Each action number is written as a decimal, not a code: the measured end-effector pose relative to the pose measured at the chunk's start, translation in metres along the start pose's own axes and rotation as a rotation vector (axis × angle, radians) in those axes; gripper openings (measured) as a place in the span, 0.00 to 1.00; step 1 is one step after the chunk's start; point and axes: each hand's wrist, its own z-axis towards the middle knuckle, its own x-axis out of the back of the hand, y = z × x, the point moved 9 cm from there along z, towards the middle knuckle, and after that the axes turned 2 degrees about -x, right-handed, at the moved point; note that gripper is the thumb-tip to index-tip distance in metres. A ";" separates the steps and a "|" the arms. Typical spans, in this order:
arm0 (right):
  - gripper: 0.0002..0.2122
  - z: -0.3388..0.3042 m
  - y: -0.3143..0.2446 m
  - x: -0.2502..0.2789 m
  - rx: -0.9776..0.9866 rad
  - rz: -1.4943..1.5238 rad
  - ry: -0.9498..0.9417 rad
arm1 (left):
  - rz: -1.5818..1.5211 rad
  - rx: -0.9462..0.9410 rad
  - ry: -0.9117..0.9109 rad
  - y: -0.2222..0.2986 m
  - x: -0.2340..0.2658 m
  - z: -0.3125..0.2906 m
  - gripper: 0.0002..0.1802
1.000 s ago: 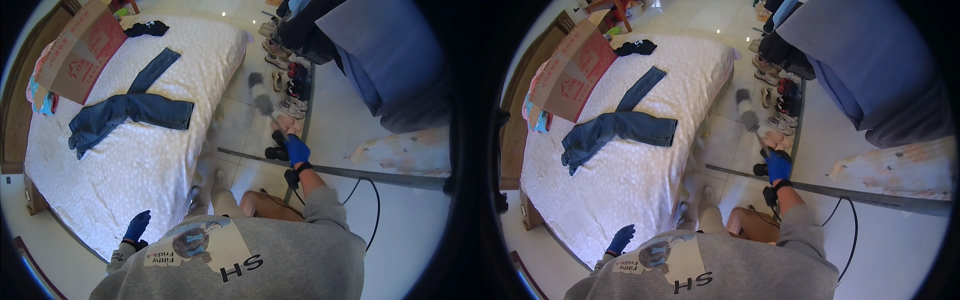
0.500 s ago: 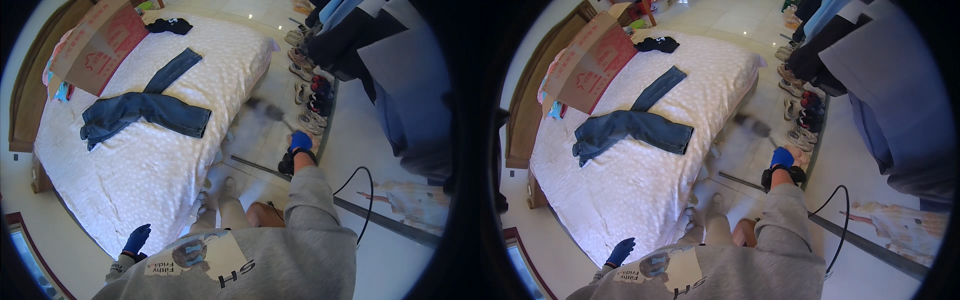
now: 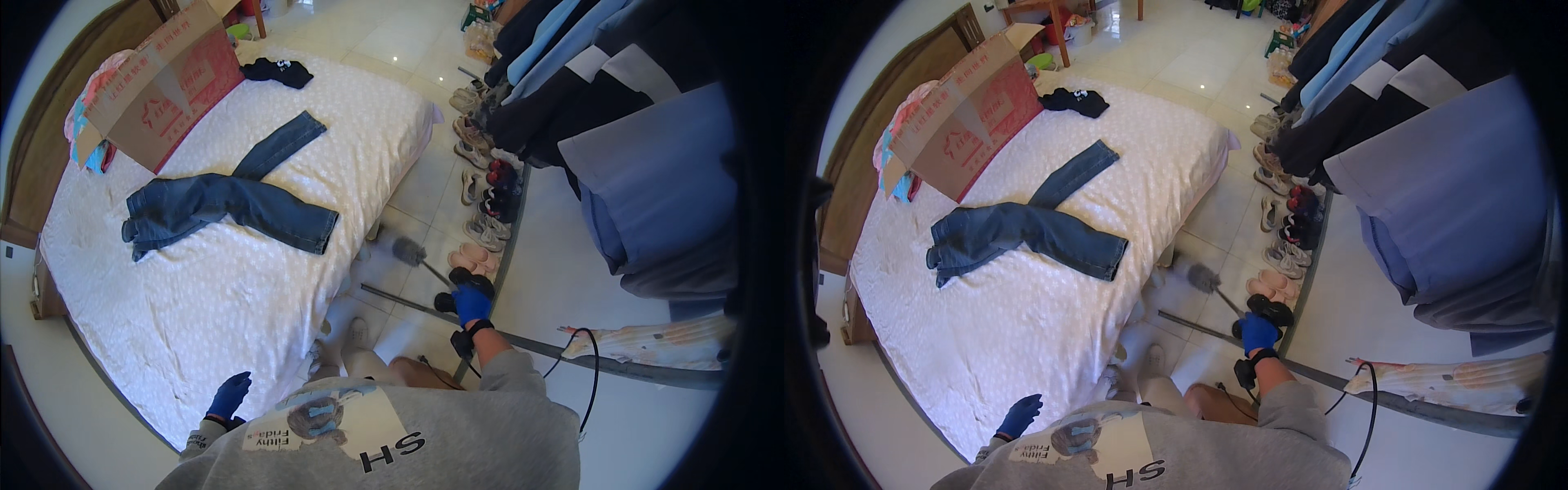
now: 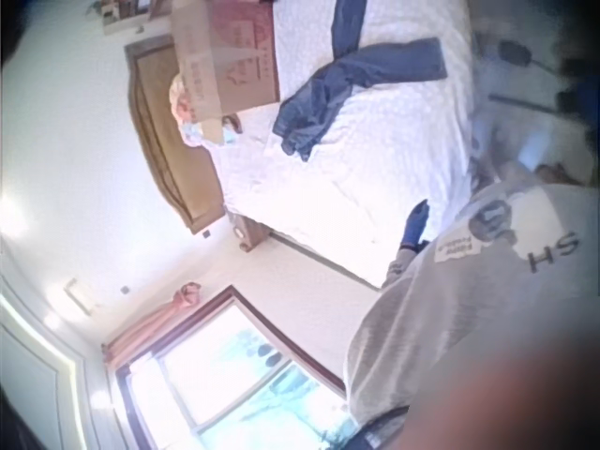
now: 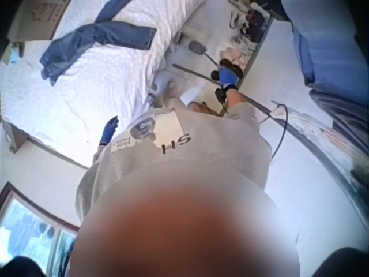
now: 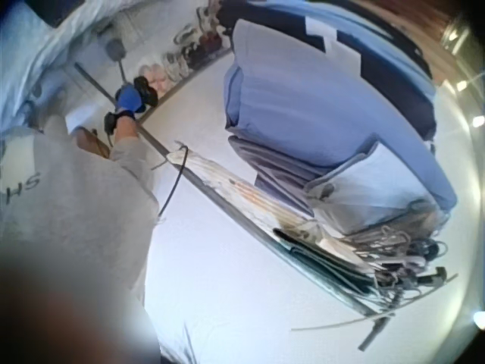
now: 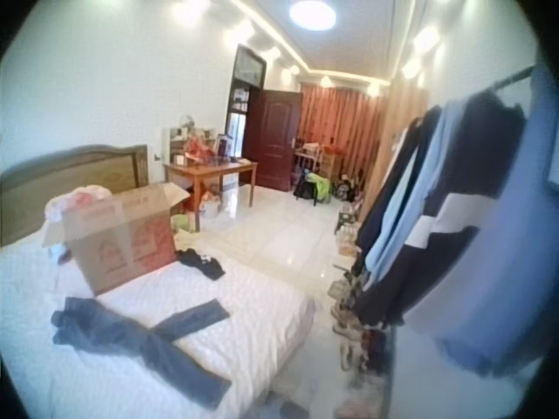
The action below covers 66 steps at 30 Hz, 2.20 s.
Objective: The person dusts the floor with a duster, picks up and moves several items including a pink cloth and a yellow cloth, then switches to a flat mop with a yellow microfiber pad to wipe the floor and clean a window. The person also hangs the pink cloth on a coat rack.
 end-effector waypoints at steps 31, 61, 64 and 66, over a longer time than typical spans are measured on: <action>0.12 -0.020 -0.288 -0.105 0.055 0.357 -0.621 | 0.062 -0.102 0.355 -0.171 0.073 -0.028 0.24; 0.10 -0.002 -0.442 -0.114 0.213 0.637 -0.791 | -0.184 0.034 0.578 -0.250 0.009 -0.098 0.23; 0.10 0.010 -0.444 -0.111 0.196 0.684 -0.776 | -0.194 -0.002 0.600 -0.248 0.009 -0.093 0.23; 0.10 0.023 -0.444 -0.107 0.171 0.720 -0.748 | -0.201 -0.014 0.597 -0.247 0.009 -0.090 0.22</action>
